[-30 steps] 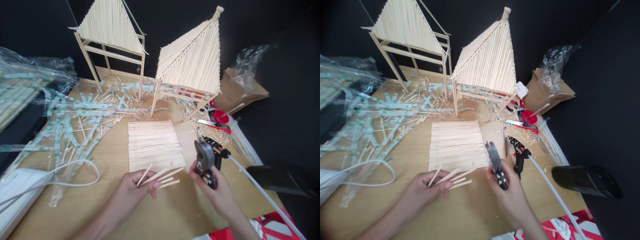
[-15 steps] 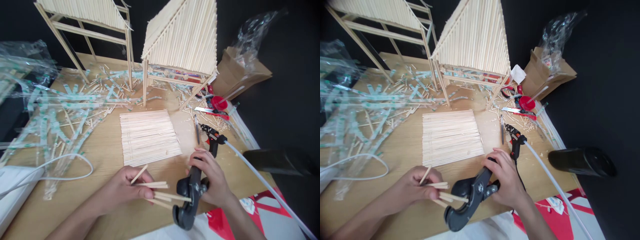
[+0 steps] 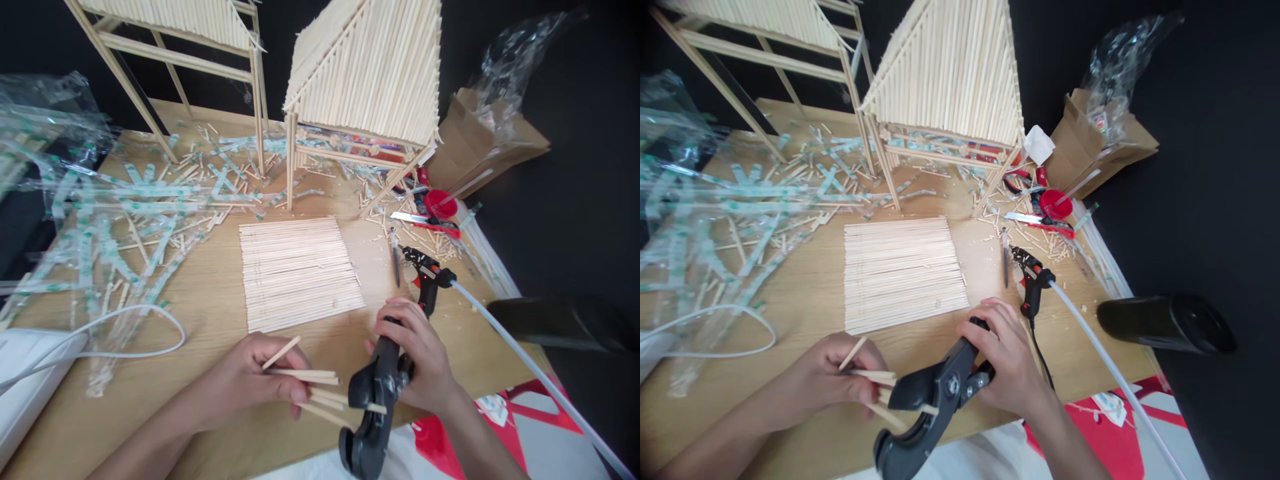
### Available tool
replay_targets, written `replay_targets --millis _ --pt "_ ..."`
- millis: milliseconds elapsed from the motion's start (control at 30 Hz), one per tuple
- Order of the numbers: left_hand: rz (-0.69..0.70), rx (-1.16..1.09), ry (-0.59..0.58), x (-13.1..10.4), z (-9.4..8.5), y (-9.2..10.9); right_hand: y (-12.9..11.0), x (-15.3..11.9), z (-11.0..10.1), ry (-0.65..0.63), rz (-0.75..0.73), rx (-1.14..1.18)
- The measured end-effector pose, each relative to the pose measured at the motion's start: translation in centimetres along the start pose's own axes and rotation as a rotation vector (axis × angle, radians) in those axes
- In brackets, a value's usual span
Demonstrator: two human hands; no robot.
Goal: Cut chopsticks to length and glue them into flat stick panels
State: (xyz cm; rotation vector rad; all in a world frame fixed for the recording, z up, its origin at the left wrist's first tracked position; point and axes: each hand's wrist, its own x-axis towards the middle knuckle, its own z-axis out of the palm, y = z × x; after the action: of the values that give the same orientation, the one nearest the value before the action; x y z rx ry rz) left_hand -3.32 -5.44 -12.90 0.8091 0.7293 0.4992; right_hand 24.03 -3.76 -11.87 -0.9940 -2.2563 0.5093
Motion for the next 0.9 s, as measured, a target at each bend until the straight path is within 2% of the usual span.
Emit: replay_targets --millis 600,900 --pt "0.006 0.0 -0.004 -0.1 -0.2 -0.8 -0.5 0.7 0.8 0.076 -0.012 0.012" --pt "-0.027 -0.052 0.027 0.1 0.1 -0.6 -0.5 1.2 1.1 0.132 -0.037 -0.099"
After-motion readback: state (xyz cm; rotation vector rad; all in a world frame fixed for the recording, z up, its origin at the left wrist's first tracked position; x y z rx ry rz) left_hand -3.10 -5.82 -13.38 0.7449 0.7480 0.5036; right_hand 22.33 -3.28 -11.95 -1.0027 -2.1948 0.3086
